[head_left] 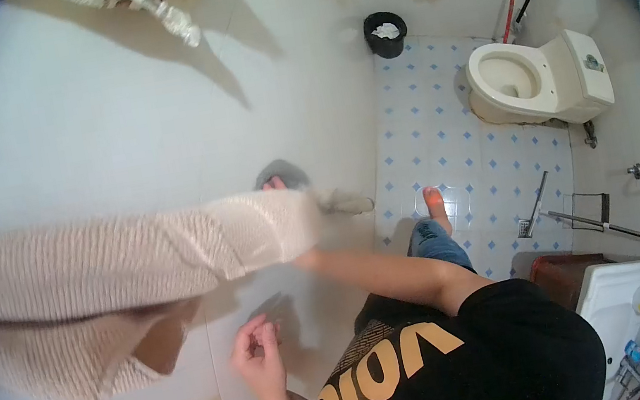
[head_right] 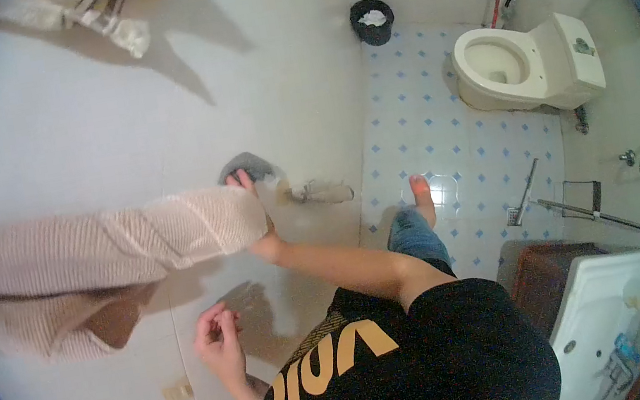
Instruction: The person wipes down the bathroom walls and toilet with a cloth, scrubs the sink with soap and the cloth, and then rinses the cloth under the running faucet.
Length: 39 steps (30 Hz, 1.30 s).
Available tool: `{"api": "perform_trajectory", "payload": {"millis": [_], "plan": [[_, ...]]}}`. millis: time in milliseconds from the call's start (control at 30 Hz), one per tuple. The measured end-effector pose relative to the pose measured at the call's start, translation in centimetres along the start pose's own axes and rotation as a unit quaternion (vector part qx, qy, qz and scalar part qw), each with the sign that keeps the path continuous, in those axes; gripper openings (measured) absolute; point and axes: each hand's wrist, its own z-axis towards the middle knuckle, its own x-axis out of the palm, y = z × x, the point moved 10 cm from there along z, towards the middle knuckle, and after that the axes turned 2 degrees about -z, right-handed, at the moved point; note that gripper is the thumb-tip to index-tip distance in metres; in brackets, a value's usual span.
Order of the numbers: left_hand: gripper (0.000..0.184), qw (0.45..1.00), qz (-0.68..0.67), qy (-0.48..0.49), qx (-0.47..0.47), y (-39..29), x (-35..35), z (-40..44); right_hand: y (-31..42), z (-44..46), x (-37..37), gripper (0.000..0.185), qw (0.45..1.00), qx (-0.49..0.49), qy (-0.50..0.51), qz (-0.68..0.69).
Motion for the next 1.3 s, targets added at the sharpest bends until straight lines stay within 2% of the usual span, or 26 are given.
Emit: {"api": "perform_trajectory", "payload": {"millis": [67,100,200,267,300,367,400,433,500,533,600,667,700,767,833,900,967,1000,1067,1100,1167,1300], "plan": [[0.011,1.000,0.012,0.018,0.003,-0.9,1.9,1.4,0.5,1.5,-0.3,0.054,0.992,0.071,0.071,-0.079],[0.011,1.000,0.009,0.014,0.004,-1.1,2.5,1.9,0.3,2.5,-0.7,0.054,0.992,0.068,0.073,-0.079],[0.015,1.000,-0.010,0.021,0.001,-0.2,4.8,4.1,1.1,7.3,-2.1,0.051,0.998,0.013,0.058,0.030],[0.020,0.988,0.081,-0.087,0.099,-0.3,4.6,4.7,0.4,10.9,-3.0,0.051,0.999,-0.013,0.046,0.019],[0.020,0.987,0.083,-0.091,0.100,-2.0,5.7,5.9,0.5,13.4,-3.8,0.051,0.999,-0.033,0.028,0.008],[0.024,0.995,-0.069,0.032,-0.066,-2.1,10.0,8.0,-1.1,18.1,-5.4,0.054,0.999,-0.001,0.026,0.026],[0.019,0.999,-0.008,-0.002,-0.037,-4.2,11.1,9.2,-1.8,20.5,-6.3,0.055,0.999,0.013,0.023,0.022],[0.019,0.999,-0.002,-0.006,-0.033,-5.5,11.9,10.3,-3.1,22.6,-7.2,0.055,1.000,0.001,0.010,0.005],[0.014,0.998,0.049,0.029,0.022,-8.4,13.5,12.2,-6.0,25.8,-8.5,0.056,1.000,-0.008,-0.004,-0.008],[0.010,0.997,0.050,0.011,0.061,-10.2,14.1,12.9,-7.8,27.1,-9.5,0.056,0.999,0.011,-0.025,-0.023],[0.010,0.996,0.068,0.000,0.056,-11.7,14.6,13.9,-11.0,28.1,-10.6,0.057,0.998,0.031,-0.041,-0.033],[0.012,0.995,0.083,-0.012,0.045,-12.2,14.7,15.2,-16.8,27.6,-11.4,0.058,0.978,0.194,-0.071,-0.043],[0.012,0.995,0.085,-0.017,0.044,-12.1,14.6,15.7,-17.1,27.3,-11.1,0.058,0.978,0.194,-0.067,-0.039],[0.013,0.997,0.052,-0.048,0.021,-10.9,13.9,15.5,-18.7,23.9,-11.3,0.058,0.955,0.284,-0.076,-0.027],[0.014,0.997,0.055,-0.054,0.001,-10.2,13.4,15.9,-16.4,22.0,-10.2,0.058,0.963,0.266,-0.050,-0.006],[0.014,0.997,0.059,-0.054,-0.019,-10.0,13.4,16.3,-11.1,21.6,-9.5,0.057,0.988,0.153,-0.016,-0.004],[0.014,0.996,0.050,-0.066,-0.020,-10.5,13.5,16.4,-7.0,22.3,-8.7,0.053,0.995,0.072,0.011,0.066],[0.014,0.996,0.052,-0.064,-0.021,-10.5,13.7,16.4,-5.9,23.1,-9.1,0.053,0.995,0.075,0.009,0.066],[0.014,0.994,0.073,-0.071,-0.026,-10.4,13.5,16.6,-2.3,26.0,-9.1,0.049,0.998,-0.039,0.034,0.039],[0.014,0.994,0.075,-0.069,-0.026,-10.4,13.6,16.6,-2.5,27.4,-9.2,0.049,0.998,-0.037,0.032,0.039],[0.014,0.990,0.091,-0.101,-0.036,-10.2,13.3,16.4,-2.0,30.2,-9.6,0.046,0.995,-0.100,0.011,0.021],[0.014,0.985,0.112,-0.120,-0.047,-10.5,13.5,16.4,-7.2,34.8,-12.0,0.049,0.997,-0.046,-0.056,0.030]]}}
